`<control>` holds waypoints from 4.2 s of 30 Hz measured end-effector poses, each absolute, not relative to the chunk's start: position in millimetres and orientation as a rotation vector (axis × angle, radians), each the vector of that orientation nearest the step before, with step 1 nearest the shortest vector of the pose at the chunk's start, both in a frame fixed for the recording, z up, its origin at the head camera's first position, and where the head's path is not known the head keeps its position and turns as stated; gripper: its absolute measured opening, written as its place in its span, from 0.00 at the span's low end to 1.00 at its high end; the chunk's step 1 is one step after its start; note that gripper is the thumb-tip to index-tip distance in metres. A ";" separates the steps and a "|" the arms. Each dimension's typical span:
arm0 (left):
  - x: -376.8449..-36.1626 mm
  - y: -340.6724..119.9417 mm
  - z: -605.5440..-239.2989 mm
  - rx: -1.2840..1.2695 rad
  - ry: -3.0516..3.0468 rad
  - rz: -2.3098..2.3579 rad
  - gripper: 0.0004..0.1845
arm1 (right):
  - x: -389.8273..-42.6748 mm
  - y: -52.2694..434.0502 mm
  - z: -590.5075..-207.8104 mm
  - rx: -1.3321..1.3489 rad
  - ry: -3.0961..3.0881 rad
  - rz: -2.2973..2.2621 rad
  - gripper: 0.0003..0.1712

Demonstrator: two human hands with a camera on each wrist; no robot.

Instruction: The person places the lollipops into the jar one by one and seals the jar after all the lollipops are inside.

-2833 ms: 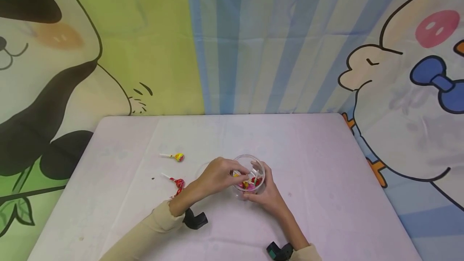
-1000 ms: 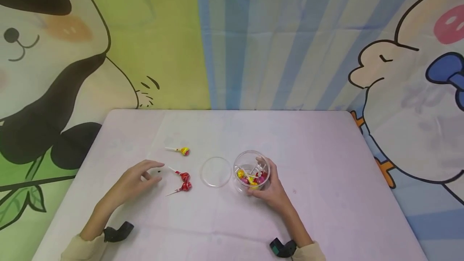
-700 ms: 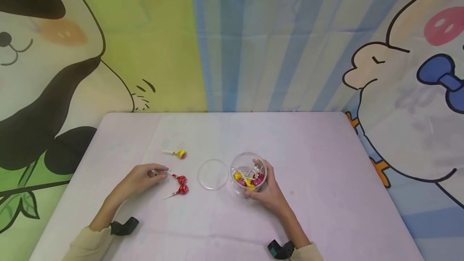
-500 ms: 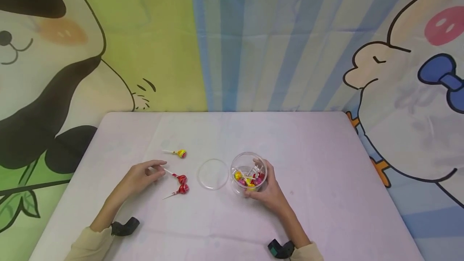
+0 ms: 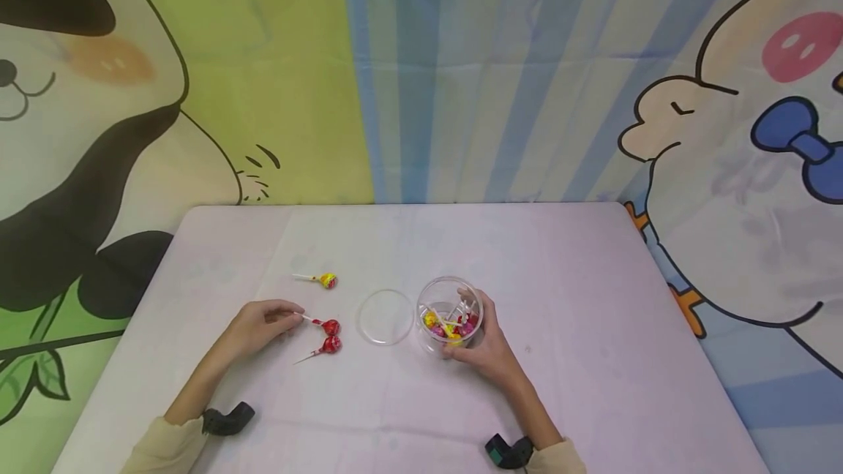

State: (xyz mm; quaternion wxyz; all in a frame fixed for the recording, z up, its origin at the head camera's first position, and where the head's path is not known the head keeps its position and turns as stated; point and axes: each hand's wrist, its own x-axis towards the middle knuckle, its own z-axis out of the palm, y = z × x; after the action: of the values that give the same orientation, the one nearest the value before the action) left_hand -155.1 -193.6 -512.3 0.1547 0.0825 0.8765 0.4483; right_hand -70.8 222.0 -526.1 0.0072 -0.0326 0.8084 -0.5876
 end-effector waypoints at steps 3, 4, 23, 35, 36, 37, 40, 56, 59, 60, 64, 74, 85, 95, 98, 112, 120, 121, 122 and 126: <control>-153.5 -193.2 -512.3 0.240 2.468 1.393 0.13 | -70.5 221.6 -526.2 -0.103 2.522 -1.857 0.62; -153.3 -192.6 -511.6 0.236 2.449 1.434 0.14 | -70.6 221.5 -526.5 -0.115 2.523 -1.861 0.62; -145.6 -78.8 -438.7 0.808 2.288 1.743 0.08 | -74.0 222.4 -525.8 -0.212 2.510 -1.937 0.62; -147.7 -14.1 -432.3 1.097 2.370 1.507 0.07 | -71.2 222.1 -526.4 -0.198 2.547 -1.882 0.61; -147.7 -10.7 -433.0 1.111 2.386 1.481 0.07 | -71.4 222.3 -526.9 -0.204 2.552 -1.878 0.61; -147.5 -7.7 -433.4 1.116 2.395 1.457 0.07 | -71.5 222.6 -527.3 -0.208 2.549 -1.879 0.61; -146.5 -1.4 -434.4 1.111 2.383 1.403 0.07 | -71.5 222.9 -528.3 -0.208 2.553 -1.863 0.61; -147.1 20.1 -432.4 1.096 2.386 1.138 0.09 | -70.3 223.9 -526.8 -0.238 2.501 -1.915 0.60; -147.5 23.4 -429.8 1.098 2.420 1.071 0.09 | -70.4 224.0 -526.3 -0.251 2.491 -1.938 0.60; -147.8 24.3 -428.9 1.094 2.429 1.052 0.09 | -70.4 224.1 -526.3 -0.252 2.492 -1.941 0.60; -148.4 26.4 -426.9 1.070 2.458 1.003 0.09 | -71.0 224.2 -527.3 -0.231 2.497 -1.939 0.60; -135.8 -9.0 -425.1 1.187 2.557 1.115 0.12 | -71.3 219.5 -528.3 -0.184 2.510 -1.894 0.61; -72.5 -128.9 -460.2 0.841 2.905 1.119 0.12 | -75.4 219.9 -525.3 -0.200 2.519 -1.894 0.62; -33.5 -184.2 -472.9 0.158 2.954 0.996 0.13 | -73.5 224.8 -525.4 -0.157 2.513 -1.915 0.63; -30.9 -189.4 -476.0 0.125 2.961 0.978 0.13 | -73.3 224.3 -527.1 -0.153 2.506 -1.917 0.63; -51.3 -188.0 -486.7 0.183 2.982 0.862 0.14 | -73.0 221.4 -530.3 -0.208 2.478 -1.963 0.62; -72.0 -181.4 -495.4 0.165 2.856 0.720 0.14 | -72.3 222.3 -533.0 -0.194 2.470 -1.941 0.61; -73.2 -180.2 -497.2 0.169 2.853 0.716 0.14 | -72.1 222.3 -533.6 -0.198 2.472 -1.940 0.61; -74.0 -179.1 -498.7 0.178 2.856 0.708 0.13 | -72.0 222.3 -534.3 -0.202 2.473 -1.942 0.61; -76.1 -175.6 -503.4 0.209 2.897 0.700 0.07 | -71.8 222.2 -535.3 -0.240 2.473 -1.954 0.60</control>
State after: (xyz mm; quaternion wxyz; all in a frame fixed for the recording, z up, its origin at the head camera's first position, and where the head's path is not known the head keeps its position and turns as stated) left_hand -76.1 -175.6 -503.4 0.0769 0.0697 0.9668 0.2336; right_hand -71.8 222.2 -535.3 -0.0097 -0.0761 0.7824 -0.6180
